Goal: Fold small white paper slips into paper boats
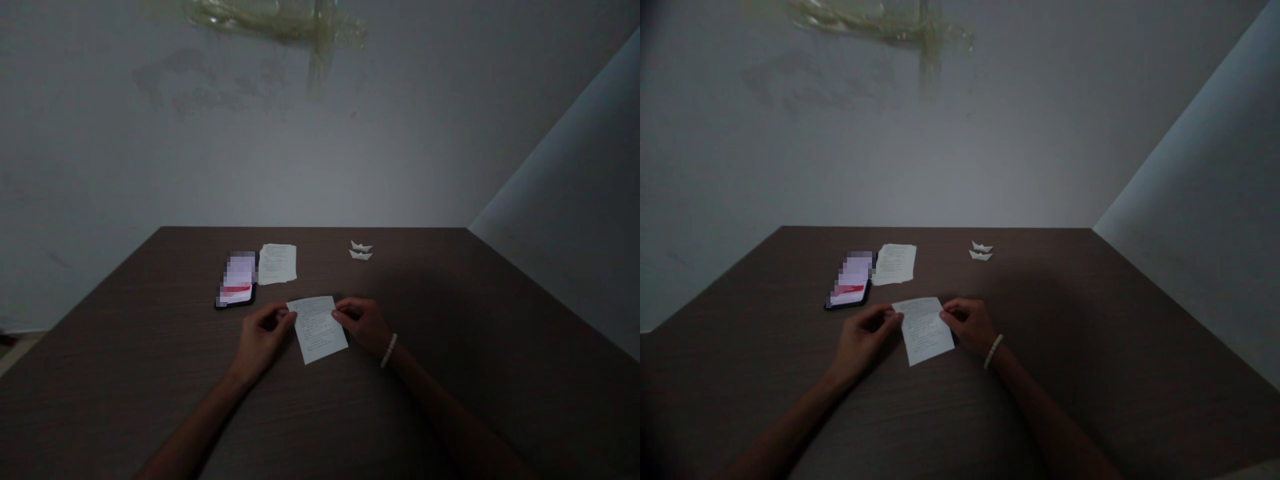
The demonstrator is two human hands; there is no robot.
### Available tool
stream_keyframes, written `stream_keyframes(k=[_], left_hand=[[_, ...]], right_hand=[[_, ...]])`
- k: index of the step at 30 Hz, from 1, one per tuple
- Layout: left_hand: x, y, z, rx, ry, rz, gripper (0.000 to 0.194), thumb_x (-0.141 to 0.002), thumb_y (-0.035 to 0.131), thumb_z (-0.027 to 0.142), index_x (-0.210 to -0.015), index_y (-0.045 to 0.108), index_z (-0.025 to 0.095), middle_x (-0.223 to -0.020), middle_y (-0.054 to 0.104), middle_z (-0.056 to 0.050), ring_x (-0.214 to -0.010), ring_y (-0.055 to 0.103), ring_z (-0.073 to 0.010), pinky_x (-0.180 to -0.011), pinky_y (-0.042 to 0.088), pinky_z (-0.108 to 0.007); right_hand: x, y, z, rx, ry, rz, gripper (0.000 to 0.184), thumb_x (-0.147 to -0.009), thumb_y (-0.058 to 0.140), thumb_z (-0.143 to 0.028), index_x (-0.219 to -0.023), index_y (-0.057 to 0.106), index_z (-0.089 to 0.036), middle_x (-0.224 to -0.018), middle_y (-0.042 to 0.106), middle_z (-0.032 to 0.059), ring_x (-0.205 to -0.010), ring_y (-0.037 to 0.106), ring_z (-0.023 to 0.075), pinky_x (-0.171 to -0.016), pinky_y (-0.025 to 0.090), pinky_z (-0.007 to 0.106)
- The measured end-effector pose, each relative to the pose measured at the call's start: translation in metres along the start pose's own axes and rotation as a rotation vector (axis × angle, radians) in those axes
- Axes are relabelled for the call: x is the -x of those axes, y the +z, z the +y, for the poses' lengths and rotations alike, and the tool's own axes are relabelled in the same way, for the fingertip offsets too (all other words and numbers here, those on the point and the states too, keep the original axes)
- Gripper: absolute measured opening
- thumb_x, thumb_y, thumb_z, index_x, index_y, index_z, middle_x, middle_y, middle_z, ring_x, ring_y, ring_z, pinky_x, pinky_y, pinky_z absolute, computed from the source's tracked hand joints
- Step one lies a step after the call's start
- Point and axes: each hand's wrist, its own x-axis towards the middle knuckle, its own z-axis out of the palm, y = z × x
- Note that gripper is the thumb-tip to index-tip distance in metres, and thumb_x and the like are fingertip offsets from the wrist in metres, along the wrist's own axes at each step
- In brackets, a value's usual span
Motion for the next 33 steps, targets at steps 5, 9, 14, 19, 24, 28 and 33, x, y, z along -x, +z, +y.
stream_keyframes(k=[5,9,14,19,24,28,33], left_hand=[[-0.002,0.000,0.003,-0.027,-0.001,0.120,0.026,-0.072,0.068,0.038,-0.082,0.073,0.015,-0.072,0.072,-0.004,-0.064,0.065,-0.0178,-0.060,0.054,-0.027],[-0.002,-0.001,0.000,-0.078,0.061,0.161,0.025,-0.073,0.067,0.039,-0.080,0.074,0.016,-0.070,0.072,-0.003,-0.059,0.063,-0.0164,-0.055,0.052,-0.026],[-0.001,-0.003,-0.005,-0.119,0.125,0.168,0.024,-0.077,0.066,0.038,-0.079,0.075,0.016,-0.078,0.073,-0.004,-0.064,0.064,-0.0168,-0.056,0.051,-0.026],[0.000,-0.004,-0.008,-0.148,0.149,0.165,0.022,-0.080,0.064,0.036,-0.080,0.075,0.017,-0.078,0.072,-0.004,-0.067,0.064,-0.0167,-0.058,0.051,-0.026],[0.002,-0.007,-0.007,-0.196,0.220,0.148,0.022,-0.083,0.061,0.035,-0.081,0.074,0.017,-0.079,0.072,-0.004,-0.069,0.064,-0.0167,-0.063,0.052,-0.027],[0.003,-0.007,-0.006,-0.218,0.283,0.138,0.021,-0.085,0.060,0.033,-0.082,0.072,0.017,-0.079,0.071,-0.004,-0.069,0.063,-0.0160,-0.065,0.052,-0.028],[0.003,-0.004,0.000,-0.225,0.350,0.155,0.017,-0.084,0.061,0.031,-0.087,0.070,0.017,-0.084,0.070,-0.004,-0.073,0.063,-0.0165,-0.067,0.053,-0.029]], right_hand=[[0.000,0.001,-0.002,0.066,-0.031,-0.015,0.012,-0.074,0.068,-0.028,-0.077,0.071,-0.016,-0.070,0.072,0.0036,-0.060,0.065,0.0147,-0.056,0.051,0.024],[0.000,0.001,0.000,0.092,-0.053,-0.017,0.012,-0.074,0.068,-0.027,-0.077,0.071,-0.016,-0.069,0.072,0.0035,-0.059,0.064,0.0142,-0.054,0.049,0.024],[0.001,0.002,0.001,0.108,-0.068,-0.017,0.010,-0.075,0.068,-0.025,-0.077,0.072,-0.016,-0.070,0.072,0.0037,-0.059,0.064,0.0142,-0.055,0.049,0.024],[0.001,0.002,-0.001,0.127,-0.076,-0.034,0.010,-0.075,0.068,-0.025,-0.078,0.072,-0.016,-0.070,0.072,0.0034,-0.059,0.063,0.0136,-0.054,0.048,0.023],[0.001,0.003,0.000,0.119,-0.055,-0.018,0.012,-0.076,0.068,-0.026,-0.078,0.072,-0.016,-0.069,0.072,0.0040,-0.058,0.063,0.0140,-0.053,0.048,0.024],[0.001,0.002,0.000,0.107,-0.043,-0.020,0.013,-0.076,0.068,-0.027,-0.080,0.072,-0.015,-0.071,0.072,0.0050,-0.059,0.064,0.0144,-0.055,0.049,0.024],[0.001,0.002,-0.001,0.116,-0.054,0.002,0.011,-0.076,0.068,-0.027,-0.078,0.072,-0.016,-0.070,0.072,0.0040,-0.060,0.065,0.0149,-0.055,0.050,0.024]])
